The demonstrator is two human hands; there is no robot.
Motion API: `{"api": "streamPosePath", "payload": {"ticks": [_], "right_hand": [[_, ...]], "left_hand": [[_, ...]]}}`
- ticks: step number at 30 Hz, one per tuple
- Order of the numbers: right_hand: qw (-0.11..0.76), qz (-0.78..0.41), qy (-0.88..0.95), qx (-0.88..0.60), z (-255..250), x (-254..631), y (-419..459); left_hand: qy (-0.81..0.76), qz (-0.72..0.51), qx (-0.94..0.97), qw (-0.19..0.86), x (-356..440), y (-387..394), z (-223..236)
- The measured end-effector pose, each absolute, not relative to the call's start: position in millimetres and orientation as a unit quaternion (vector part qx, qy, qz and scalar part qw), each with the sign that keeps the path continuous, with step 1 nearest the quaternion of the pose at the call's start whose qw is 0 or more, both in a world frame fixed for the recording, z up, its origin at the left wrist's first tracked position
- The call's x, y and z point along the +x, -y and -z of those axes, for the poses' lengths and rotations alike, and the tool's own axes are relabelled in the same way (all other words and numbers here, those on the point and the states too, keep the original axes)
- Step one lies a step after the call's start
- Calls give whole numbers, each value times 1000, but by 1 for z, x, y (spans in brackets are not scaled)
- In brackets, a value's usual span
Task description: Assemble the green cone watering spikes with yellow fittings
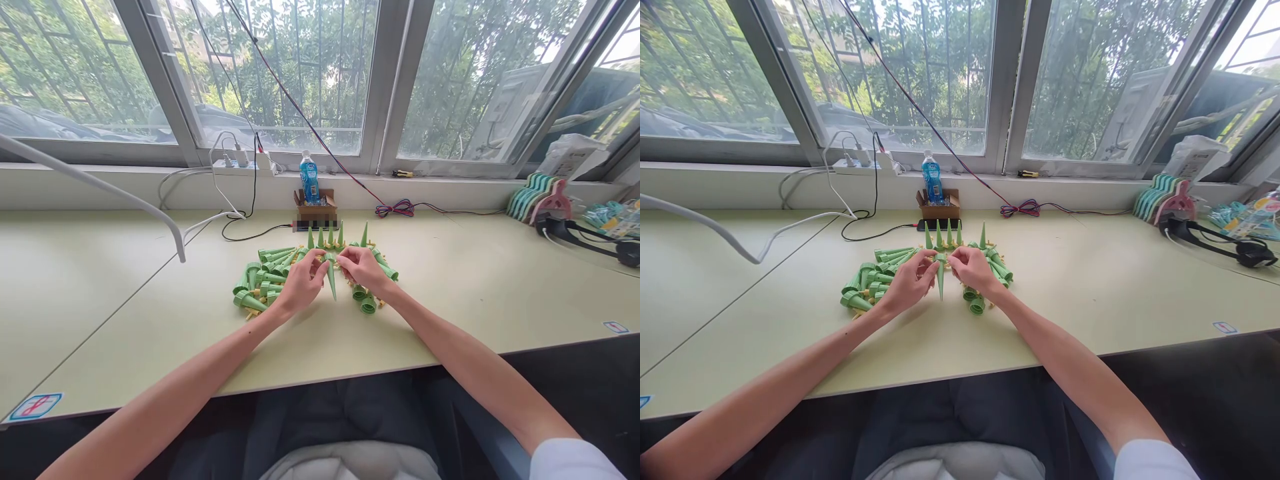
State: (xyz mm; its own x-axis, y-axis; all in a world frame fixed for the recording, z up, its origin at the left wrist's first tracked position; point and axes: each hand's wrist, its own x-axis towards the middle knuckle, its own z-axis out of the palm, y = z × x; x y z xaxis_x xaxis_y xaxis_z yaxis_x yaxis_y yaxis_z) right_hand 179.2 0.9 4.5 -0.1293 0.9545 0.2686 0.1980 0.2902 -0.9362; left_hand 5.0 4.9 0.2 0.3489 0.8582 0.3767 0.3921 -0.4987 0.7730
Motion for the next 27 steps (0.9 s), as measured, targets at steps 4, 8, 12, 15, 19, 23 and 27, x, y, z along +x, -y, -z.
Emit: {"api": "streamPosePath", "payload": {"ticks": [4, 8, 12, 15, 19, 23, 27], "right_hand": [[484, -400, 637, -447, -5, 179, -1], [485, -404, 634, -448, -5, 180, -1], [486, -409, 630, -447, -6, 180, 0], [486, -411, 631, -444, -7, 180, 1], [487, -412, 629, -445, -8, 180, 1], [486, -423, 619, -449, -10, 179, 1], [486, -442, 610, -442, -10, 179, 2]], "left_hand": [[-405, -401, 772, 283, 5, -4, -1], [-403, -405, 775, 269, 6, -3, -1], [-404, -408, 778, 255, 6, -2, -2], [-401, -408, 781, 250, 6, -2, -3], [-396, -411, 785, 241, 6, -3, -2], [-396, -413, 789, 224, 6, -5, 1], [-395, -412, 794, 209, 6, -5, 3]]}}
